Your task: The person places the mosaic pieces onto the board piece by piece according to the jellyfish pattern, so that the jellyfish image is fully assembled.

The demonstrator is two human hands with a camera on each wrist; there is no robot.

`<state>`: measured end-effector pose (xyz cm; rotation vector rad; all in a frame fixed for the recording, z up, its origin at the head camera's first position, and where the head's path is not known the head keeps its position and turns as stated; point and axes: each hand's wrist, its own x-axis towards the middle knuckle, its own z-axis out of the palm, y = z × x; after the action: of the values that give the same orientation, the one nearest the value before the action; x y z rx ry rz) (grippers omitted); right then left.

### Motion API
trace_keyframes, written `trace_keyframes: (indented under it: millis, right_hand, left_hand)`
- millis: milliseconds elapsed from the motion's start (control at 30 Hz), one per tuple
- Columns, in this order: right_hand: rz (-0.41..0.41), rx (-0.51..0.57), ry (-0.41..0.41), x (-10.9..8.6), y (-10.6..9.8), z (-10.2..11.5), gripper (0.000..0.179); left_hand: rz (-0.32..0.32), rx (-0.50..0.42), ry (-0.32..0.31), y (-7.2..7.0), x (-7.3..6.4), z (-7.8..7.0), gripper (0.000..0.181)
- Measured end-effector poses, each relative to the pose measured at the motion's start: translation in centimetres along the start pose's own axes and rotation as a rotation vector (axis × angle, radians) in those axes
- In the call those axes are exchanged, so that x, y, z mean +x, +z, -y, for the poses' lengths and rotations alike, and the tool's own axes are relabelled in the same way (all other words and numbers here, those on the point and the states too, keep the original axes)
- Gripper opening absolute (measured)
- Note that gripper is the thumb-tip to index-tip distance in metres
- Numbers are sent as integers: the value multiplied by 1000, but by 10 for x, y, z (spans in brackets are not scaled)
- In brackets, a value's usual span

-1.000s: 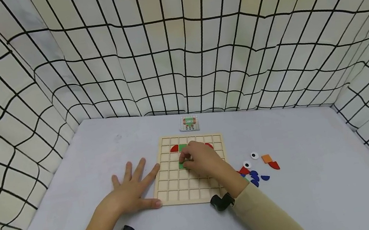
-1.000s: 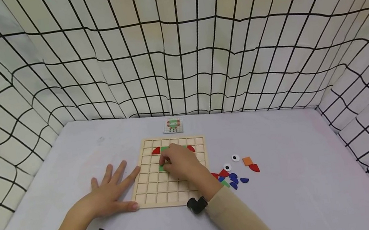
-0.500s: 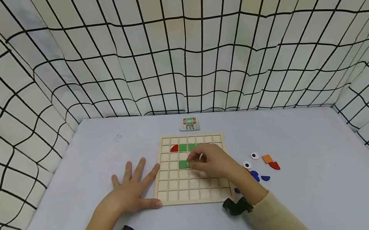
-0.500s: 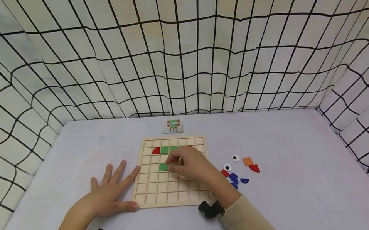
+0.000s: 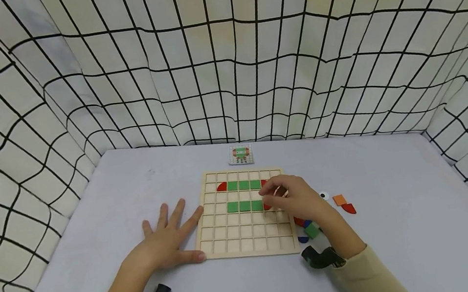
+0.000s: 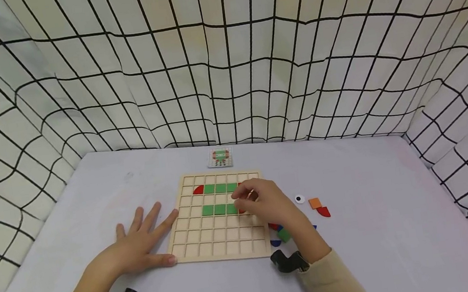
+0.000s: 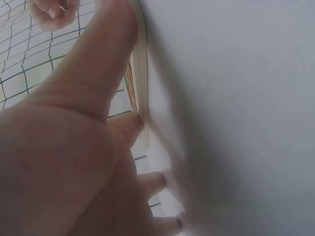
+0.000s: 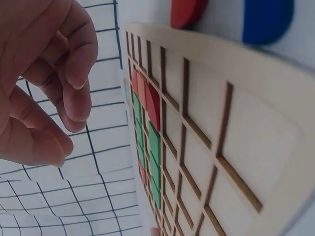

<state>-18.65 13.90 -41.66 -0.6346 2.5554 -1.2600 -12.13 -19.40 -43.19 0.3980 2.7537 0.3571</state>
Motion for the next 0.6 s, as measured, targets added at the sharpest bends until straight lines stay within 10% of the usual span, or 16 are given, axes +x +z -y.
trace_keyframes:
  millis: [600]
  right_hand:
    - [87,-232,164,-19,-40,-17,6]
  left_hand:
    - [-3,-15,-4,-2,-1,-2,108]
